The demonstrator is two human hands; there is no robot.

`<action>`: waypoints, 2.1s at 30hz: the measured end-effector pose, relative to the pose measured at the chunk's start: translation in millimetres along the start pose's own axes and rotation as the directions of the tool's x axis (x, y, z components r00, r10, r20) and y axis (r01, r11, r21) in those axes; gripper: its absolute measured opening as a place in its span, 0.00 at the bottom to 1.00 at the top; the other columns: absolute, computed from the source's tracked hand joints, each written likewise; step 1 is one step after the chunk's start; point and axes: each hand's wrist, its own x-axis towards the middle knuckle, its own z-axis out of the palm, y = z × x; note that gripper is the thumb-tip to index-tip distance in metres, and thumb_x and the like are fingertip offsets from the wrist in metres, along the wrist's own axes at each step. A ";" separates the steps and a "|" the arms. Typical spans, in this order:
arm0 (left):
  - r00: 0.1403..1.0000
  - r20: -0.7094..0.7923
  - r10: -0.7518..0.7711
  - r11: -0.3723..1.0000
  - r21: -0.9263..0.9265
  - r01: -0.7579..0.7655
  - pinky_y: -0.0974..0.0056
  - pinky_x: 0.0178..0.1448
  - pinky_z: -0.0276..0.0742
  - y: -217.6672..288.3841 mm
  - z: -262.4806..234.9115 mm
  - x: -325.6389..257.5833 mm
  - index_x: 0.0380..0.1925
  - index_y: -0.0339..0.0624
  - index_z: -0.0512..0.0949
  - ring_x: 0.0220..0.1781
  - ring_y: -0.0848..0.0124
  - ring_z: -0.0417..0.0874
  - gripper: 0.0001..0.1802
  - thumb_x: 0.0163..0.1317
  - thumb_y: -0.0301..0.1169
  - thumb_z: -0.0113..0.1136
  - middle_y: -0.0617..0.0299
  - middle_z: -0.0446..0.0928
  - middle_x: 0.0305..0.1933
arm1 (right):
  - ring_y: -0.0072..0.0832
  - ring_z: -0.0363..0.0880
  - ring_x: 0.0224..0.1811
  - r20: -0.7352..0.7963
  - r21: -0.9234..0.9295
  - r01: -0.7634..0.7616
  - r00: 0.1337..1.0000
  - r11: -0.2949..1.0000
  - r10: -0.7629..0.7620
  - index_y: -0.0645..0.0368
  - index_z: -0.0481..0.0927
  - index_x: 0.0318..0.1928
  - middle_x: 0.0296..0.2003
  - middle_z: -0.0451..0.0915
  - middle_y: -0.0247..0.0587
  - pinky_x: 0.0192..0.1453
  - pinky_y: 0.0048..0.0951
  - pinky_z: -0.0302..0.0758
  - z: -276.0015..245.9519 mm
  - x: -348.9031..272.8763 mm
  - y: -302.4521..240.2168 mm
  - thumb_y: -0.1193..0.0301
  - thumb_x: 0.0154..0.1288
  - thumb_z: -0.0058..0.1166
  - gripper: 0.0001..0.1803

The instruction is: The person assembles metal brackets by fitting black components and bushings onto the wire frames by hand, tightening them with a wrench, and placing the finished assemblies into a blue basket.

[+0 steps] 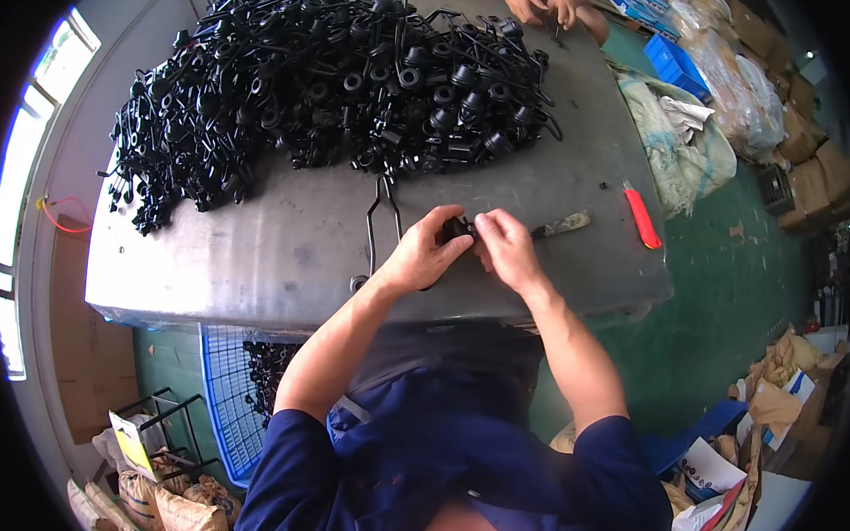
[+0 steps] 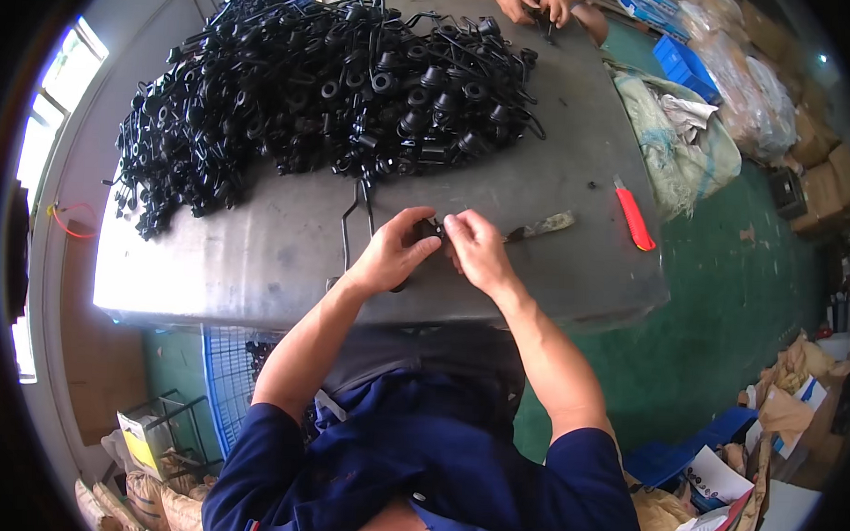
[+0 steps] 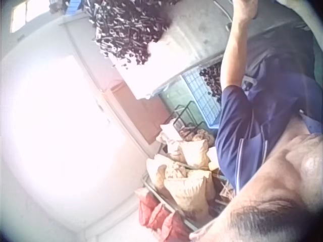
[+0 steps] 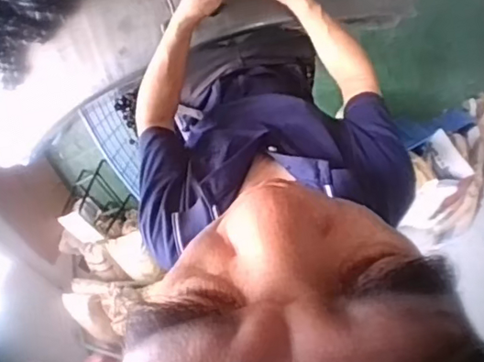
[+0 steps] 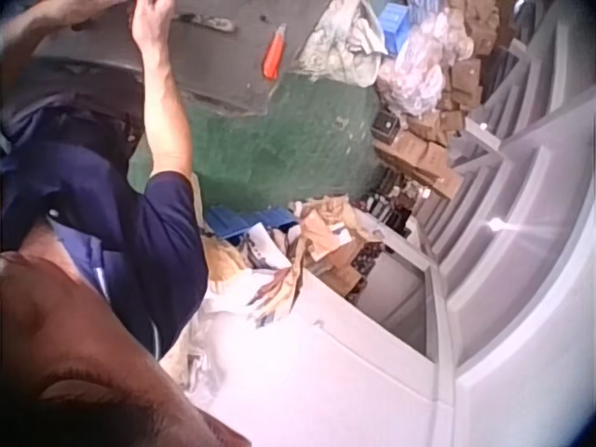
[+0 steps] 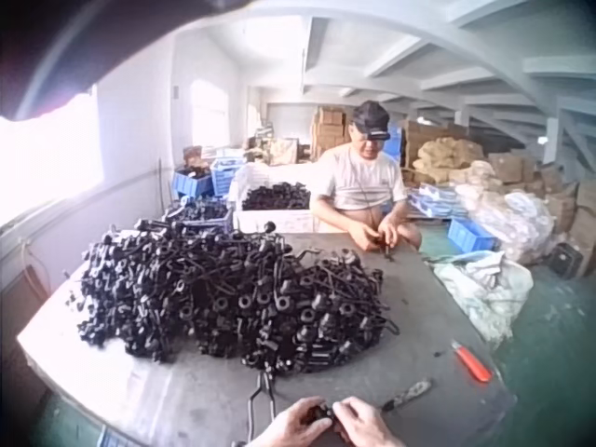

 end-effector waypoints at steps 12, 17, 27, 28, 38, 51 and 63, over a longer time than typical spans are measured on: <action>0.973 -0.165 -0.162 0.987 -0.036 0.159 0.68 0.35 0.74 -0.2 -12.9 -3.2 0.66 0.32 0.61 0.31 0.75 0.77 0.32 0.69 0.36 0.60 0.58 0.78 0.31 | 0.23 0.81 0.35 0.152 0.411 -0.076 0.988 0.909 0.015 0.64 0.76 0.47 0.37 0.80 0.38 0.41 0.28 0.84 11.6 2.9 9.2 0.75 0.71 0.54 0.07; 0.973 -0.157 -0.169 0.986 -0.036 0.166 0.68 0.35 0.73 -1.0 -14.8 -4.0 0.65 0.31 0.62 0.31 0.75 0.76 0.31 0.69 0.36 0.60 0.58 0.78 0.30 | 0.26 0.82 0.38 0.184 0.270 -0.158 0.977 0.950 0.110 0.64 0.76 0.45 0.38 0.80 0.40 0.44 0.32 0.85 5.8 6.2 6.4 0.75 0.70 0.54 0.07; 0.977 -0.174 -0.124 0.991 -0.064 0.114 0.67 0.32 0.72 -8.2 -12.3 -2.5 0.65 0.31 0.62 0.28 0.76 0.74 0.30 0.70 0.36 0.59 0.59 0.75 0.27 | 0.27 0.83 0.34 0.118 0.338 -0.064 0.993 0.939 0.026 0.63 0.78 0.45 0.34 0.81 0.40 0.38 0.31 0.85 7.5 13.4 4.4 0.69 0.73 0.53 0.10; 0.977 -0.175 -0.123 0.991 -0.065 0.113 0.67 0.32 0.72 -9.5 -11.6 -3.1 0.65 0.31 0.62 0.28 0.76 0.74 0.30 0.70 0.36 0.59 0.59 0.75 0.27 | 0.27 0.83 0.35 0.208 0.305 -0.184 0.970 0.934 0.123 0.63 0.78 0.45 0.35 0.81 0.39 0.41 0.32 0.85 2.4 16.4 5.0 0.70 0.72 0.54 0.09; 0.971 -0.183 -0.152 0.988 -0.056 0.144 0.68 0.31 0.72 -2.9 -12.1 -2.3 0.64 0.32 0.63 0.27 0.76 0.76 0.29 0.70 0.37 0.58 0.60 0.75 0.27 | 0.28 0.84 0.38 0.234 0.324 -0.145 0.970 0.935 0.069 0.63 0.78 0.48 0.38 0.82 0.40 0.45 0.32 0.84 0.4 14.7 7.7 0.71 0.71 0.55 0.10; 0.964 -0.184 -0.194 0.981 -0.066 0.184 0.68 0.30 0.73 1.7 -11.7 1.6 0.63 0.33 0.64 0.26 0.75 0.77 0.28 0.70 0.37 0.58 0.59 0.77 0.29 | 0.26 0.83 0.36 0.209 0.325 -0.167 0.973 0.931 0.101 0.65 0.79 0.49 0.37 0.82 0.40 0.42 0.30 0.85 5.1 14.9 8.9 0.70 0.72 0.55 0.12; 0.992 -0.124 -0.032 0.929 0.361 0.075 0.58 0.52 0.78 3.5 -11.2 24.8 0.62 0.32 0.68 0.47 0.56 0.84 0.35 0.58 0.38 0.69 0.42 0.82 0.45 | 0.41 0.81 0.38 0.060 -0.688 0.371 0.885 0.623 -0.462 0.65 0.78 0.49 0.41 0.80 0.46 0.44 0.34 0.79 -14.2 9.0 7.4 0.81 0.55 0.61 0.19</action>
